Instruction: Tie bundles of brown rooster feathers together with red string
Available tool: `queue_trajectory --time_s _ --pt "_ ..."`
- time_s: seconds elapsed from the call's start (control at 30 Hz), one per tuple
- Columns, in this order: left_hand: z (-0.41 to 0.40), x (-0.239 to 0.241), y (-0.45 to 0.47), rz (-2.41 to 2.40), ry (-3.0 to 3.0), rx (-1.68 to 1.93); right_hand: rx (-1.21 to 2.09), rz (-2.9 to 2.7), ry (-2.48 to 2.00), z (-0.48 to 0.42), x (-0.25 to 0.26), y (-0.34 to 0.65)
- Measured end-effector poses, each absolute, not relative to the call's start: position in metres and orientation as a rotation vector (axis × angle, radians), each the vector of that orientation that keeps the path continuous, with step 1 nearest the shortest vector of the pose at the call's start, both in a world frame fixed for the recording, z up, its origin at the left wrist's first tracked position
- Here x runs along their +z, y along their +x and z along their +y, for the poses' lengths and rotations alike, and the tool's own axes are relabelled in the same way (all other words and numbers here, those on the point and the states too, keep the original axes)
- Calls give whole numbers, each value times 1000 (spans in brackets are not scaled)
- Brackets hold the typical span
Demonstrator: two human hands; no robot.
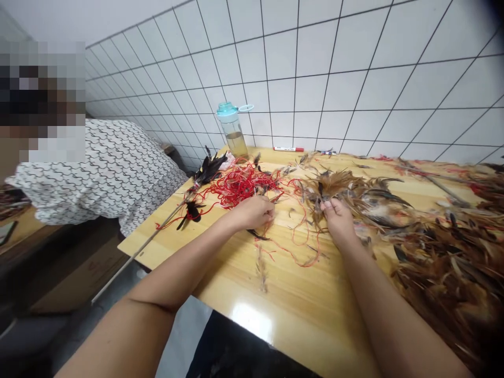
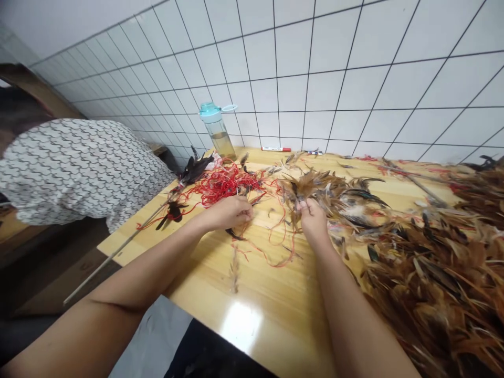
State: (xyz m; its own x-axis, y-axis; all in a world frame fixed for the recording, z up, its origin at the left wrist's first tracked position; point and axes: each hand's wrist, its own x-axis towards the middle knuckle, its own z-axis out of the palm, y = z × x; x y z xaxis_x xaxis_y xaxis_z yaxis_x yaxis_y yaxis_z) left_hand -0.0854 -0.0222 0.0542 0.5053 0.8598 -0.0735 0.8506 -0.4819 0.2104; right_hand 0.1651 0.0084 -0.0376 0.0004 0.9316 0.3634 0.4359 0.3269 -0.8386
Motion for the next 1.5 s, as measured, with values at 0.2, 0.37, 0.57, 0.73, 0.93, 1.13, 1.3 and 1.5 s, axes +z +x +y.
queue_trajectory --time_s 0.2,0.37,0.57,0.73,0.93,1.13,1.3,1.5 --pt "-22 100 -98 1582 2647 506 639 -1573 -1266 7 -33 165" --pt "-28 129 -101 1698 2625 499 624 -1581 -1271 7 -32 165" --pt "-37 128 -112 1870 2498 456 631 -1584 -1283 6 -30 164" --pt "-43 117 -131 1921 2354 239 616 -1606 -1278 5 -28 162" --pt "-51 107 -154 1761 2300 -243 595 -1605 -1276 6 -31 163" --pt "-40 96 -151 1948 2342 113 578 -1629 -1283 6 -30 164" --pt "-22 70 -132 1857 2413 60 570 -1635 -1276 4 -29 165" --pt "3 66 -117 1688 2495 3 571 -1630 -1300 5 -27 164"
